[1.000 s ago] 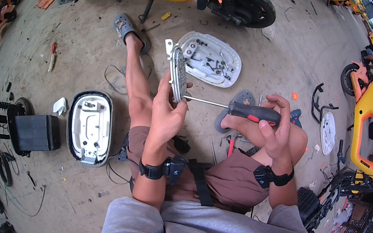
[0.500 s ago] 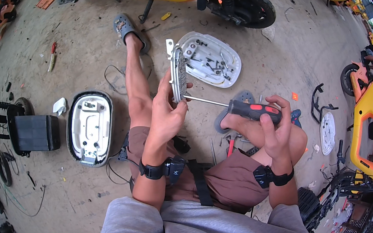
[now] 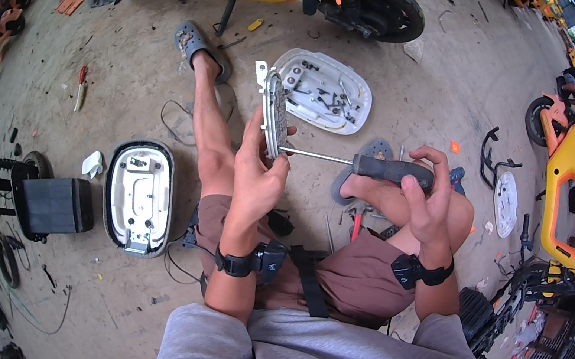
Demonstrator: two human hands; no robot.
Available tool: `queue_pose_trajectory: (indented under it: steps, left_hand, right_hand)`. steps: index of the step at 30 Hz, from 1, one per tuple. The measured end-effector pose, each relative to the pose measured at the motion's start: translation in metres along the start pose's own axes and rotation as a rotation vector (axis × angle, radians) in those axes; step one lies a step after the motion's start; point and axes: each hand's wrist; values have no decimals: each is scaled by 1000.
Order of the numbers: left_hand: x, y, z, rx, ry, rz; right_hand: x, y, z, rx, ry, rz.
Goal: The person sits on the floor and uses a screwdriver to tighten screws on a scooter light component while holding a metal bracket.
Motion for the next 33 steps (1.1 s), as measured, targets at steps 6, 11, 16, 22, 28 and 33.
queue_pose_trajectory:
  steps: [6,11,16,22,28,33]
  left_hand:
    - [5,-5,-2,-13,-11,27]
    - [-1,-3,-1,-60,11,27]
    - [8,3,-2,43,-40,13]
    - [6,-1,0,28,-26,24]
    - [5,3,-1,18,-39,26]
    - [7,-5,2,62,-26,88]
  right_hand:
    - [-5,-2,1,70,-15,109]
    - [0,1,0,-116,7,-102]
    - [-5,6,2,249,-76,139]
    - [-2,2,2,-51,23,14]
    - [-2,2,1,132,-20,129]
    - [-3,-2,-1,32,-39,38]
Point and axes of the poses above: each hand's wrist, its own z-axis towards the middle knuckle, its own x-axis out of the palm, y = z × x, and after that the axes turned 6 degrees about -y, right-handed
